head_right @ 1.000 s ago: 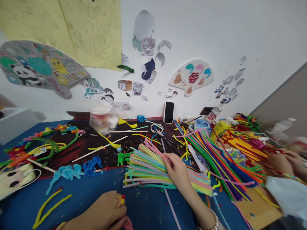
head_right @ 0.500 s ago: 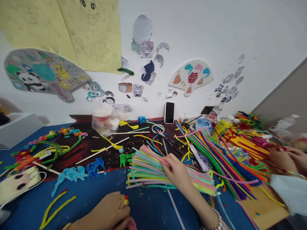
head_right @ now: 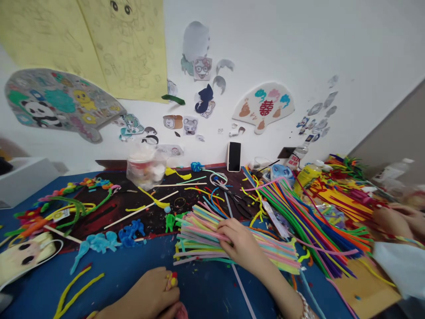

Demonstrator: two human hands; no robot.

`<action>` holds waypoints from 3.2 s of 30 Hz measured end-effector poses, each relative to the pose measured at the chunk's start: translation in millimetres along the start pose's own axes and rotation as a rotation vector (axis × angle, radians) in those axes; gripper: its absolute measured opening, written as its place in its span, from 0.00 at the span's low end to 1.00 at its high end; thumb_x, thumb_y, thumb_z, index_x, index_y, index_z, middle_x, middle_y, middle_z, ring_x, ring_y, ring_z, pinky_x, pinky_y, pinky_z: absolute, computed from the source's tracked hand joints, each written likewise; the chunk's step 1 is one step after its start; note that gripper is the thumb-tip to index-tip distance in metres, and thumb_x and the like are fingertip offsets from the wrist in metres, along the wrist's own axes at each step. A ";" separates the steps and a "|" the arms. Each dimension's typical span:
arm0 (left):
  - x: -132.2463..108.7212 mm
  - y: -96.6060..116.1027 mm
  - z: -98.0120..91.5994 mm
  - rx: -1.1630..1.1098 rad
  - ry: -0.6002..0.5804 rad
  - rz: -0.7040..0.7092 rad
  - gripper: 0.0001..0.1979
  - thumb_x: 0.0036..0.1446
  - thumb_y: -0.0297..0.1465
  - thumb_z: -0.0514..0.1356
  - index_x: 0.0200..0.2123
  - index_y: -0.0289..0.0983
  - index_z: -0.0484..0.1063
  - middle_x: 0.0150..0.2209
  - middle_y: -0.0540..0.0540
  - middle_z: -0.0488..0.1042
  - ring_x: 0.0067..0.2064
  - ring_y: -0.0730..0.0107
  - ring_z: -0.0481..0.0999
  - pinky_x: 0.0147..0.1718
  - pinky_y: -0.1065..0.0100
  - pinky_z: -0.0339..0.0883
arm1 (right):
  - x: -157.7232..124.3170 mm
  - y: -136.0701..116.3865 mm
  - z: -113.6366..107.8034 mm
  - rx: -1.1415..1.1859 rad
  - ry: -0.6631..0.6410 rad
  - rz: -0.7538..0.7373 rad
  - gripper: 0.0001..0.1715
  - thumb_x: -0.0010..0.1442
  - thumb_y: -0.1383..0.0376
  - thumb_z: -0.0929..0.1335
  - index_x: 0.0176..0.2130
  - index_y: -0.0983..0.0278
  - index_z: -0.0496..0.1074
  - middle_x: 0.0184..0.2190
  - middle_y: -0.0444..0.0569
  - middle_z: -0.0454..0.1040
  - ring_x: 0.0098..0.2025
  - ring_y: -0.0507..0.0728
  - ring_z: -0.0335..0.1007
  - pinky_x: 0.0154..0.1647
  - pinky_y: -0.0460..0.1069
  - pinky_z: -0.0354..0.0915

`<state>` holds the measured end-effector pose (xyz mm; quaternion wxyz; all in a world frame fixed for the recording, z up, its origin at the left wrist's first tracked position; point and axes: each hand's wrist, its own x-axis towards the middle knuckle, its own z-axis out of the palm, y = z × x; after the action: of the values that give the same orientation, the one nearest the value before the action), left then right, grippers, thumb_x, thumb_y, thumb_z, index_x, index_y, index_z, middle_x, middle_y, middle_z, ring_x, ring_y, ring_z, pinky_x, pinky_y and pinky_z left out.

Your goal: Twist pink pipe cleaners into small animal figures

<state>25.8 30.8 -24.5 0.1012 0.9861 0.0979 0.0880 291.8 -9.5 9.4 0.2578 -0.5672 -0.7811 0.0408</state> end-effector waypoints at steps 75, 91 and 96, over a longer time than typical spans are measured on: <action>-6.6 -32.9 0.7 -0.599 0.763 -0.705 0.21 0.59 0.39 0.49 0.56 0.47 0.60 0.59 0.49 0.58 0.54 0.61 0.65 0.59 0.57 0.50 | -2.3 -27.6 -0.5 -0.132 0.024 -0.195 0.07 0.57 0.67 0.64 0.30 0.65 0.70 0.45 0.53 0.65 0.49 0.58 0.59 0.49 0.55 0.60; -6.7 -44.9 6.7 -0.649 0.669 -0.738 0.27 0.55 0.43 0.53 0.57 0.45 0.57 0.45 0.46 0.70 0.36 0.67 0.73 0.36 0.70 0.70 | -5.1 -45.8 7.5 -0.196 -0.056 -0.328 0.11 0.58 0.62 0.63 0.29 0.66 0.70 0.47 0.53 0.63 0.49 0.58 0.58 0.49 0.52 0.58; -11.0 -53.4 8.7 -0.676 0.607 -0.715 0.29 0.53 0.44 0.54 0.58 0.44 0.56 0.37 0.47 0.72 0.33 0.67 0.72 0.31 0.71 0.69 | 2.6 -51.6 14.4 -0.215 -0.016 -0.282 0.12 0.59 0.62 0.62 0.31 0.67 0.70 0.46 0.54 0.64 0.49 0.59 0.58 0.51 0.54 0.57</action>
<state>7.6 78.2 -46.1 0.4012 0.7353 0.4160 0.3539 240.1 -22.1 16.2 0.1924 -0.4760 -0.8548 -0.0752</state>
